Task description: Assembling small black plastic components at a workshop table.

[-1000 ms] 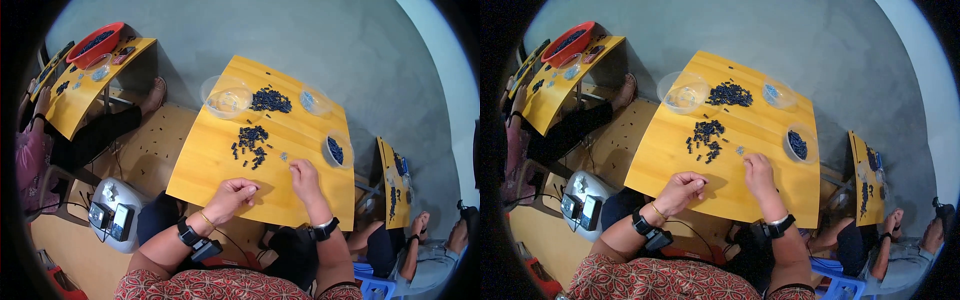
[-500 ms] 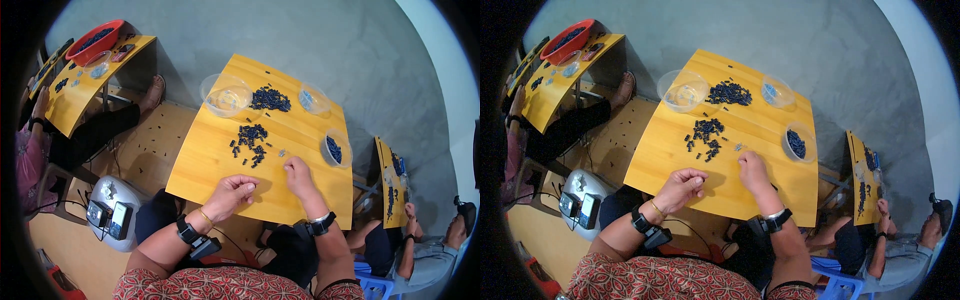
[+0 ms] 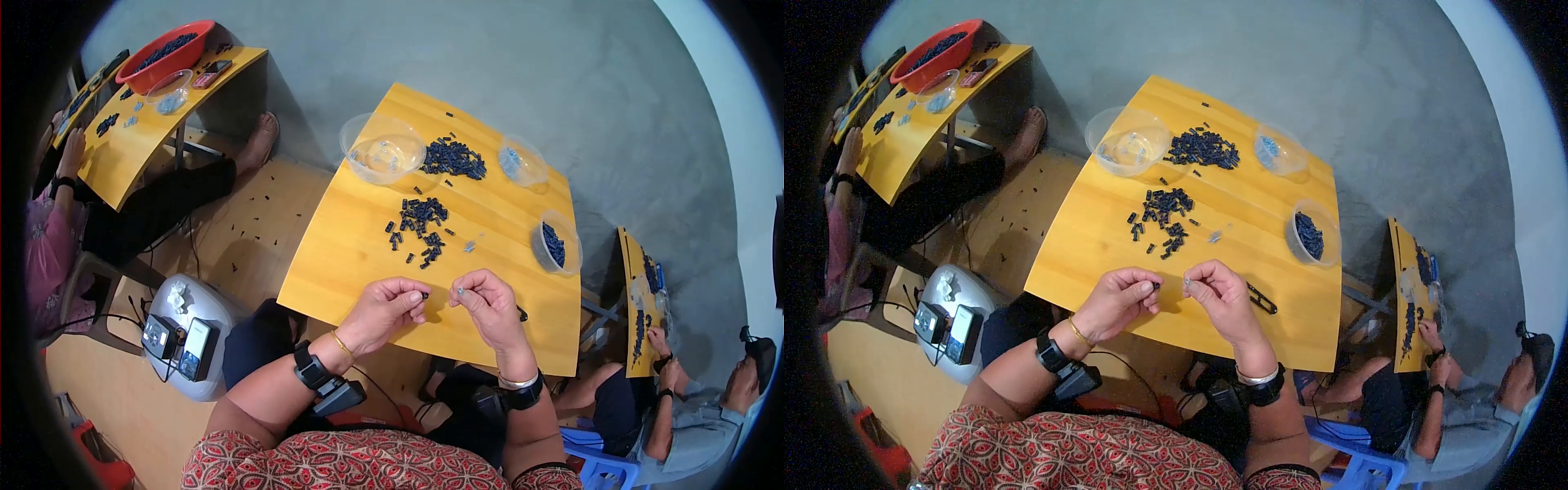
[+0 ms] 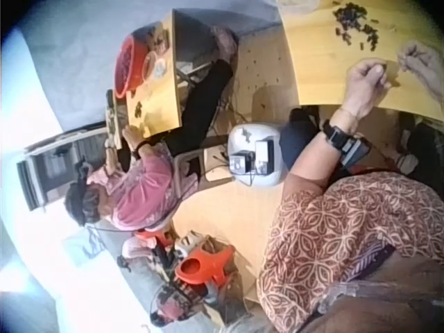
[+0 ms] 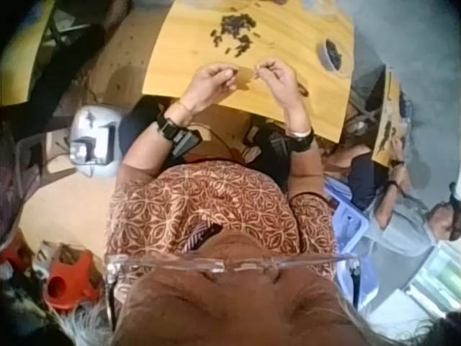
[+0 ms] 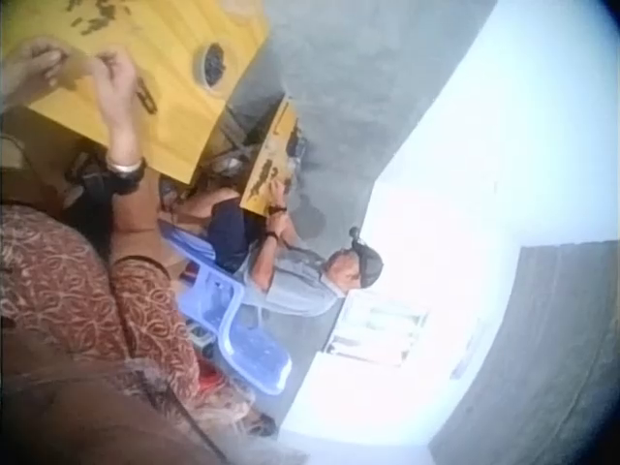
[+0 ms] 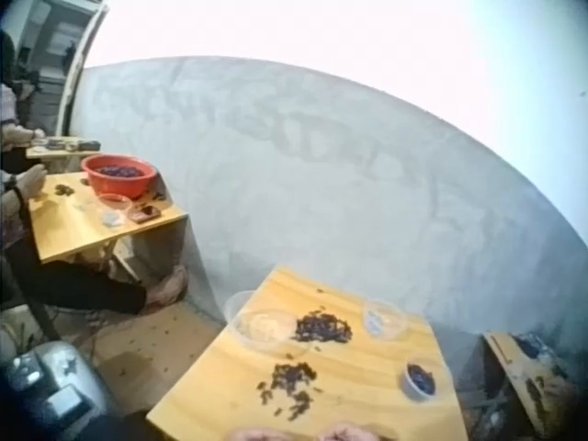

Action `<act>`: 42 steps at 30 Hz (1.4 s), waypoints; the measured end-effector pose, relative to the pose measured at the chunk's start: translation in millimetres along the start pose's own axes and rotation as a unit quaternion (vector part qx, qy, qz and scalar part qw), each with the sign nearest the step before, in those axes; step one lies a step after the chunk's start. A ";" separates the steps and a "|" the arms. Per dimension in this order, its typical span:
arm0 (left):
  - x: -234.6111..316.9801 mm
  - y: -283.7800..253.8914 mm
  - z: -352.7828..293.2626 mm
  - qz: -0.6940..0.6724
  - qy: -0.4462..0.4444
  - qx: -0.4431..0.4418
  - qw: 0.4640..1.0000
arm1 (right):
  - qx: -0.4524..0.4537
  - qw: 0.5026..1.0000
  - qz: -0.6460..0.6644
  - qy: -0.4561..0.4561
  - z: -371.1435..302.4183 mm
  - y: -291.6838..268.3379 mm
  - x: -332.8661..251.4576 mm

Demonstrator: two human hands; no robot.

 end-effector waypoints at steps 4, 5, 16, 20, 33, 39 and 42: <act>1.1 0.1 -0.1 -0.021 -0.003 -0.014 1.000 | -0.012 1.000 0.003 -0.009 -0.4 5.7 -3.1; 1.2 0.0 -0.4 -0.027 -0.003 -0.015 1.000 | -0.014 1.000 0.008 -0.007 -0.6 6.6 -2.6; -0.7 3.9 -1.7 0.023 0.005 -0.002 1.000 | 0.073 0.976 -0.206 -0.020 -1.0 9.1 -5.0; -1.3 0.0 -1.3 0.049 0.013 0.012 0.999 | 0.088 0.901 -0.402 -0.138 1.6 23.6 -31.8; 0.3 5.4 -0.1 0.132 0.046 0.016 0.990 | -0.003 0.823 -0.516 -0.237 -0.9 42.3 -53.4; -1.3 -1.2 1.4 0.025 0.011 0.013 1.000 | 0.112 0.913 -0.374 -0.116 -5.1 14.0 -35.7; -0.6 3.1 -0.7 0.039 0.017 0.031 0.999 | 0.120 0.919 -0.360 -0.106 -7.9 9.0 -22.4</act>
Point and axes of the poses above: each hand's wrist, its own z-axis towards the middle knuckle, its own y-axis out of the palm, x = y × z, the point moved 6 cm from there along z, towards the middle knuckle, and after that the axes turned 13 degrees about -z, right-handed, at the moved point
